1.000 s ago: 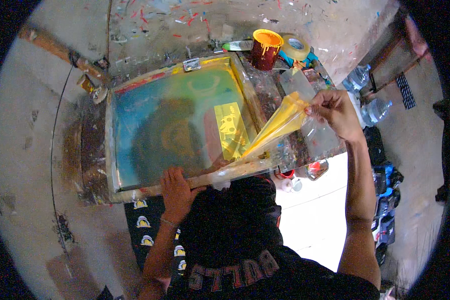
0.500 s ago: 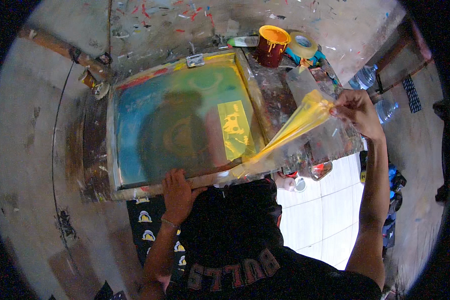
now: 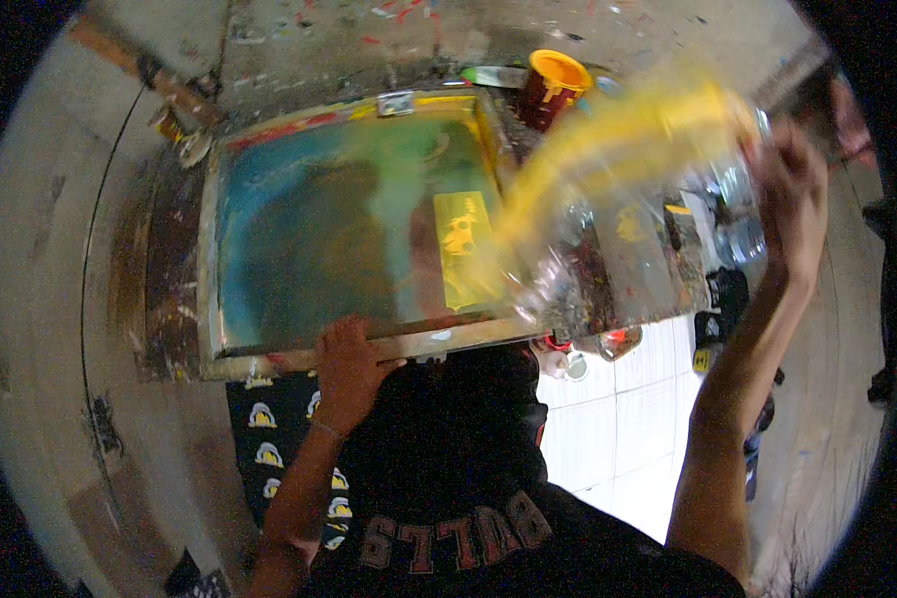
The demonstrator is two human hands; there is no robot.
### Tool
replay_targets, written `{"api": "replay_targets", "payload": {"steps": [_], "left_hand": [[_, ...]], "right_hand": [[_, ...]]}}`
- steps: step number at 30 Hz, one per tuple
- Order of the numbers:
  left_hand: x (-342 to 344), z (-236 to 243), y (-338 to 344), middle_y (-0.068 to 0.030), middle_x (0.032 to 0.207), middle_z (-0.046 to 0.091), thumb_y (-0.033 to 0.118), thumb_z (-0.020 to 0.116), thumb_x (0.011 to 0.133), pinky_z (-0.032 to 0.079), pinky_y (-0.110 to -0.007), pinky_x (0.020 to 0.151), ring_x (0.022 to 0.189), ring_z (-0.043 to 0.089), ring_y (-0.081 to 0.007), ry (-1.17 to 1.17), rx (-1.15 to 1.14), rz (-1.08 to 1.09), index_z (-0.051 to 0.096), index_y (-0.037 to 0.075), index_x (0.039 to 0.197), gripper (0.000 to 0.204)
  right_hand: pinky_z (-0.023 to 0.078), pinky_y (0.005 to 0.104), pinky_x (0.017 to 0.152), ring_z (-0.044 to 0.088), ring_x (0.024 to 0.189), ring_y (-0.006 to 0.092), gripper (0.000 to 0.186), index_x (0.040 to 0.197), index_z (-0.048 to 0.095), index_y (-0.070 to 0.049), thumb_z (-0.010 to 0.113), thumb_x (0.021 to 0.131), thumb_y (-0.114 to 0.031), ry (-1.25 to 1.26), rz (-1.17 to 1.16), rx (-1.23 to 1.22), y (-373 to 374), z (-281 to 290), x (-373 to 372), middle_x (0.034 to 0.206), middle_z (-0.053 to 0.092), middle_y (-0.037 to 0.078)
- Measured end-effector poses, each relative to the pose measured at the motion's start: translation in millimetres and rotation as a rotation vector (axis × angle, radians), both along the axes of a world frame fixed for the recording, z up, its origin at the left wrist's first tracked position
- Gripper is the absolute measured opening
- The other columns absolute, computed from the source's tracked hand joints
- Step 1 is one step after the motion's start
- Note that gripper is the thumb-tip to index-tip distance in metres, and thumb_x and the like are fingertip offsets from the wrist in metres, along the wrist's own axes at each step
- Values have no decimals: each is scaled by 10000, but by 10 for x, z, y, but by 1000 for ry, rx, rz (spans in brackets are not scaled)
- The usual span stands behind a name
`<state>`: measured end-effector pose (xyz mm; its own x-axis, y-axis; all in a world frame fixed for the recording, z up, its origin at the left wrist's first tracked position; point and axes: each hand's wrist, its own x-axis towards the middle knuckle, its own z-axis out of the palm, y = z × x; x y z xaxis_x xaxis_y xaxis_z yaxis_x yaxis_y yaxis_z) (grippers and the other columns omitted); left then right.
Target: The person performs screen printing by placing a t-shirt under a screen, pouring yellow ink, and using a squeegee to pull ink across the mesh. They then clean the screen with a spray bottle and cloth, wipe the frame, and adjust the clamps.
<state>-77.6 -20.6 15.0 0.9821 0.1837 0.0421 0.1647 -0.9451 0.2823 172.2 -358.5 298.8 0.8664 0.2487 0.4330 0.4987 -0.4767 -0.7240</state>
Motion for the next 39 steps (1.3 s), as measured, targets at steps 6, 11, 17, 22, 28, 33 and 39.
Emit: {"api": "replay_targets", "payload": {"steps": [6, 11, 17, 22, 28, 33, 39], "left_hand": [[-2, -117, 65, -209, 1216, 514, 469, 796, 724, 346, -522, 1015, 1185, 463, -402, 22, -3, 22, 494, -21, 1219, 759], [-30, -188, 69, -217, 1204, 520, 431, 819, 723, 348, -520, 1024, 1176, 463, -413, -74, 1, -41, 487, -23, 1239, 763], [-32, -58, -23, -210, 1154, 530, 329, 847, 738, 365, -502, 986, 1131, 484, -399, -66, -118, 80, 509, -15, 1190, 661], [-61, -150, 24, -177, 1049, 515, 251, 844, 751, 395, -463, 884, 1014, 496, -363, -136, -107, 0, 518, -11, 1118, 557], [8, -263, 239, -125, 944, 436, 223, 826, 780, 409, -419, 799, 875, 461, -292, -229, -289, -217, 469, 10, 986, 464], [4, -88, 141, -89, 907, 372, 173, 804, 808, 389, -384, 775, 829, 392, -239, -2, -360, 8, 422, 36, 960, 433], [14, 30, -42, -45, 867, 401, 238, 811, 809, 404, -377, 739, 787, 412, -199, 8, -169, 56, 435, 42, 931, 442]], "right_hand": [[425, 234, 560, 557, 626, 86, 120, 876, 671, -28, 699, 896, -144, -108, 302, 134, 348, 726, 175, 784, 676, 50], [419, 239, 696, 563, 804, 94, 168, 1034, 637, -40, 670, 934, -172, -202, 39, 103, -854, 858, -34, 925, 654, 34], [457, 223, 859, 591, 985, 92, 407, 1221, 613, -10, 670, 938, -297, -11, -532, 51, -3182, 566, -1202, 1092, 662, 30], [420, 202, 685, 535, 762, 45, 157, 1004, 665, -70, 655, 939, -213, 342, -908, -175, -4070, -222, -2356, 903, 635, -27], [447, 225, 580, 563, 644, 64, 133, 926, 716, -59, 682, 899, -185, 293, -992, 120, -4189, -2081, -2292, 794, 682, -13], [499, 256, 607, 631, 685, 96, 133, 951, 721, -26, 670, 903, -139, 237, -1104, 166, -3959, -3623, -1343, 816, 722, 53], [548, 409, 690, 701, 751, 329, 179, 895, 690, -22, 665, 886, -199, 150, -1189, 1, -3253, -4979, -239, 839, 708, 187]]}}
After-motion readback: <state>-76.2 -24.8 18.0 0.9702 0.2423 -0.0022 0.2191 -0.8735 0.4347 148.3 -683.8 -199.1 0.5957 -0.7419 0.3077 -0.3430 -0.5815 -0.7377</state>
